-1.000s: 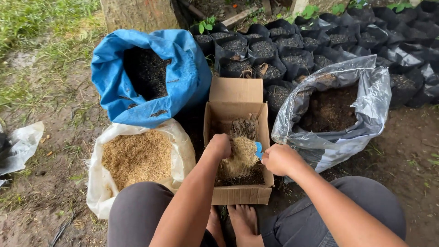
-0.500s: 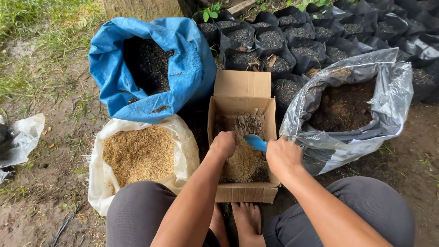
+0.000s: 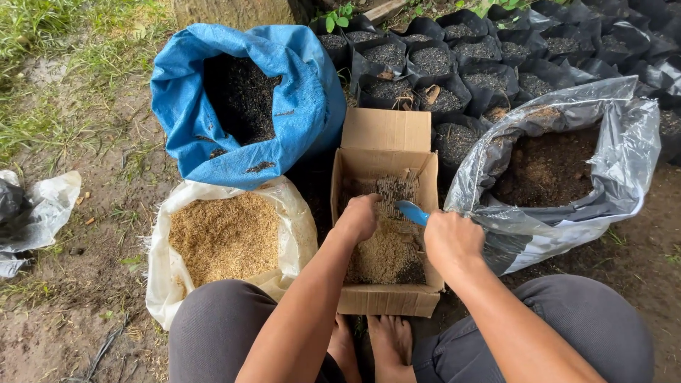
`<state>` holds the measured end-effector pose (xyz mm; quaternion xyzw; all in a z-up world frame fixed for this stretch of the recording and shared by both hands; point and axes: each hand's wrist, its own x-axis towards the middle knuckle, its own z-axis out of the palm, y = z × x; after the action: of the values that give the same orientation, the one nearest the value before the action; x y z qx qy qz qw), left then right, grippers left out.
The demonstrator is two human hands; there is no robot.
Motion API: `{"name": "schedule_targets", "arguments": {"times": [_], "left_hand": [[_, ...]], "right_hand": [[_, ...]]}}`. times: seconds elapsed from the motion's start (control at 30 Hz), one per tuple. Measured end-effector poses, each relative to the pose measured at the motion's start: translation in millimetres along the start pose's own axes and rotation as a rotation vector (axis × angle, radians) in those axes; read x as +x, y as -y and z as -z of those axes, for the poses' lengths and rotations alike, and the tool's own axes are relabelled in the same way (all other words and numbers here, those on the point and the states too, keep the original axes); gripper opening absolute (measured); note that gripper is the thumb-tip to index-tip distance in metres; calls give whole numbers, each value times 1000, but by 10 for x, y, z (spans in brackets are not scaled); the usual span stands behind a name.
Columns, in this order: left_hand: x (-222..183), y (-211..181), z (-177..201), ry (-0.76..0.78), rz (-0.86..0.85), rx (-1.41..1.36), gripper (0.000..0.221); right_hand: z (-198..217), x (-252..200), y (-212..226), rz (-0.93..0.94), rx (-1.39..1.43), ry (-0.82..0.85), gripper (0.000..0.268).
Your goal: Mixing soil components like rice husks and dark compost in a cardboard box using a small hand trowel.
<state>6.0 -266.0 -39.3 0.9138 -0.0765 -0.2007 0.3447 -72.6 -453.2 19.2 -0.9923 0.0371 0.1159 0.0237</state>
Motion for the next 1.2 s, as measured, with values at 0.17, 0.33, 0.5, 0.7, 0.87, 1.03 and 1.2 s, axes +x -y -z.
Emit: {"name": "schedule_targets", "arguments": {"times": [0.17, 0.33, 0.5, 0.7, 0.87, 1.03, 1.2], "left_hand": [[-229, -194, 158, -15, -2, -58, 37], [-132, -129, 187, -99, 22, 65, 21], [0, 55, 58, -105, 9, 73, 19], [-139, -14, 182, -99, 11, -82, 18], [21, 126, 73, -118, -63, 61, 18], [-198, -113, 267, -259, -66, 125, 15], [-448, -429, 669, -181, -8, 122, 41]], "right_hand": [[198, -45, 45, -31, 24, 52, 37], [320, -71, 120, -45, 33, 103, 37], [428, -186, 232, -82, 46, 184, 39], [475, -207, 290, -53, 56, 227, 40], [775, -293, 352, -112, 79, 310, 44], [643, -40, 20, -123, 96, 382, 55], [1203, -285, 93, -52, 197, 468, 47]]}}
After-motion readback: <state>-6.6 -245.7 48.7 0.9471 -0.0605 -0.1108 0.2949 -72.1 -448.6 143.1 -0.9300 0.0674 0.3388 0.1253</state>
